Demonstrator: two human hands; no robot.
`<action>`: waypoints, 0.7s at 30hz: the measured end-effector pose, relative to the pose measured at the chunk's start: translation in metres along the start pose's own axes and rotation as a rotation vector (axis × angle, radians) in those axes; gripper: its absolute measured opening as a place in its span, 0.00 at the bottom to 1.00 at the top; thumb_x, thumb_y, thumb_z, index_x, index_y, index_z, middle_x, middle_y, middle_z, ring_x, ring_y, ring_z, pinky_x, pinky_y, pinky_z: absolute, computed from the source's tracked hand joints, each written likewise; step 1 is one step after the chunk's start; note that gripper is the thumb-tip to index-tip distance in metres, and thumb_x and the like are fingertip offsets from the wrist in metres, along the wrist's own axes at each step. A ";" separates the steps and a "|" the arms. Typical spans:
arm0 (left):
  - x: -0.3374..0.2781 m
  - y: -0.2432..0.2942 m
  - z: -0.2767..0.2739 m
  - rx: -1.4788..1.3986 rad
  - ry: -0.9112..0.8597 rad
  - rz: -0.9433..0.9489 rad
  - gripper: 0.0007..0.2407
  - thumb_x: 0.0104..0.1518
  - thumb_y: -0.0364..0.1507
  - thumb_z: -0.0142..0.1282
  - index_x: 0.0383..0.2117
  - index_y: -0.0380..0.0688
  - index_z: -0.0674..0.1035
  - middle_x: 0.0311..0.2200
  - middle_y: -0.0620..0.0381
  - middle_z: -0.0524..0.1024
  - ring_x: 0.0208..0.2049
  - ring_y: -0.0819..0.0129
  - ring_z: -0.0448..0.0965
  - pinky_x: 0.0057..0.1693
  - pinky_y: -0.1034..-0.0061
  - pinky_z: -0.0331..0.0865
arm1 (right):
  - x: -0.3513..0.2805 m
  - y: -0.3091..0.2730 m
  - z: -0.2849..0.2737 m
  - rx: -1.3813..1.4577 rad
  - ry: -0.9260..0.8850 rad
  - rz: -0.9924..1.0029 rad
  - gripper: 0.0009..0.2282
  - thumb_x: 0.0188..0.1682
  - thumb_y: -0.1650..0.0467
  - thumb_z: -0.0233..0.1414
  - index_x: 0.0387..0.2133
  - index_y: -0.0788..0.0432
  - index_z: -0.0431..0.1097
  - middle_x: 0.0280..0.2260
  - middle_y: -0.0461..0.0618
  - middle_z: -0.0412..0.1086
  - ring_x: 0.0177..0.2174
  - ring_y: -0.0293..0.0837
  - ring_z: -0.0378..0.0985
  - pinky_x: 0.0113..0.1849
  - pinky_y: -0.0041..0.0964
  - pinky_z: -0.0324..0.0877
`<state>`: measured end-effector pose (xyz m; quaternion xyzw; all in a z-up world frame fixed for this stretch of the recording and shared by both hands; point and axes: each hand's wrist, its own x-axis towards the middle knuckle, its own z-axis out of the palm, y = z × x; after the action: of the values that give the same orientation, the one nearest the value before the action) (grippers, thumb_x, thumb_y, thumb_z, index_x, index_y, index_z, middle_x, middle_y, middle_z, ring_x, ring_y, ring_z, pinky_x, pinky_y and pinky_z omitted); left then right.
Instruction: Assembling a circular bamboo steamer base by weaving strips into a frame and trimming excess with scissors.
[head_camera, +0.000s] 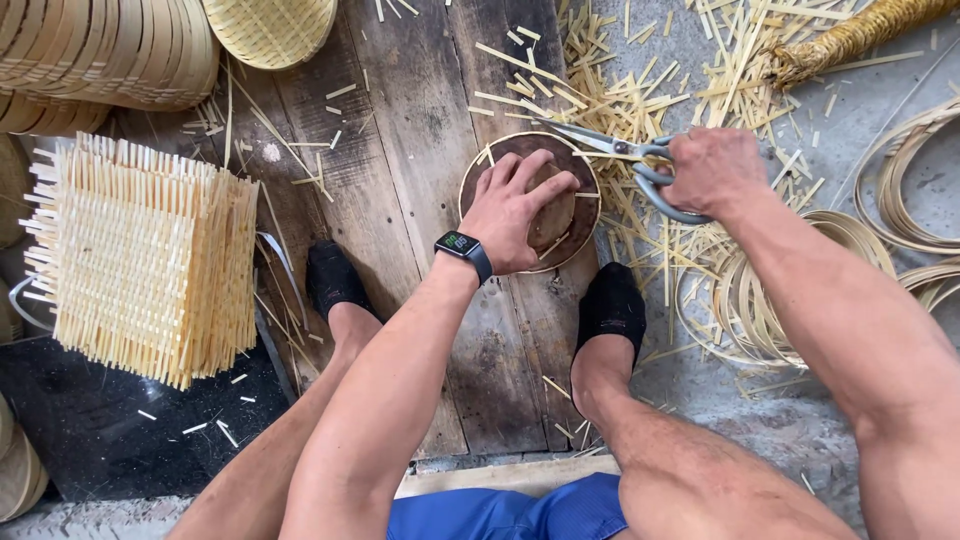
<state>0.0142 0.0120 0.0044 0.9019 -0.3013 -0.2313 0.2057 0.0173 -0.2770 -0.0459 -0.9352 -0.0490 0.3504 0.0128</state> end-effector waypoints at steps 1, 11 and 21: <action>-0.001 0.000 0.000 0.006 0.018 0.010 0.40 0.28 0.26 0.70 0.58 0.66 0.70 0.64 0.53 0.60 0.63 0.42 0.59 0.66 0.47 0.57 | -0.008 -0.003 -0.015 0.021 -0.073 0.080 0.28 0.54 0.46 0.45 0.32 0.61 0.70 0.32 0.53 0.69 0.34 0.48 0.75 0.38 0.45 0.73; -0.015 -0.020 0.028 -0.265 0.285 -0.540 0.27 0.51 0.48 0.67 0.55 0.52 0.75 0.49 0.52 0.72 0.49 0.55 0.76 0.55 0.59 0.73 | 0.017 0.023 0.089 0.451 0.668 0.145 0.32 0.38 0.64 0.68 0.51 0.75 0.68 0.43 0.64 0.64 0.43 0.56 0.68 0.50 0.52 0.66; 0.050 -0.043 0.049 -0.554 0.198 -0.771 0.15 0.54 0.45 0.63 0.37 0.50 0.87 0.31 0.48 0.85 0.35 0.56 0.85 0.47 0.66 0.74 | 0.005 -0.058 0.057 1.218 0.077 0.072 0.11 0.45 0.71 0.63 0.39 0.63 0.78 0.31 0.51 0.79 0.28 0.37 0.78 0.33 0.33 0.74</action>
<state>0.0423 0.0002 -0.0714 0.8767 0.1487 -0.2754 0.3652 -0.0216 -0.2198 -0.0890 -0.7729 0.1923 0.2814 0.5352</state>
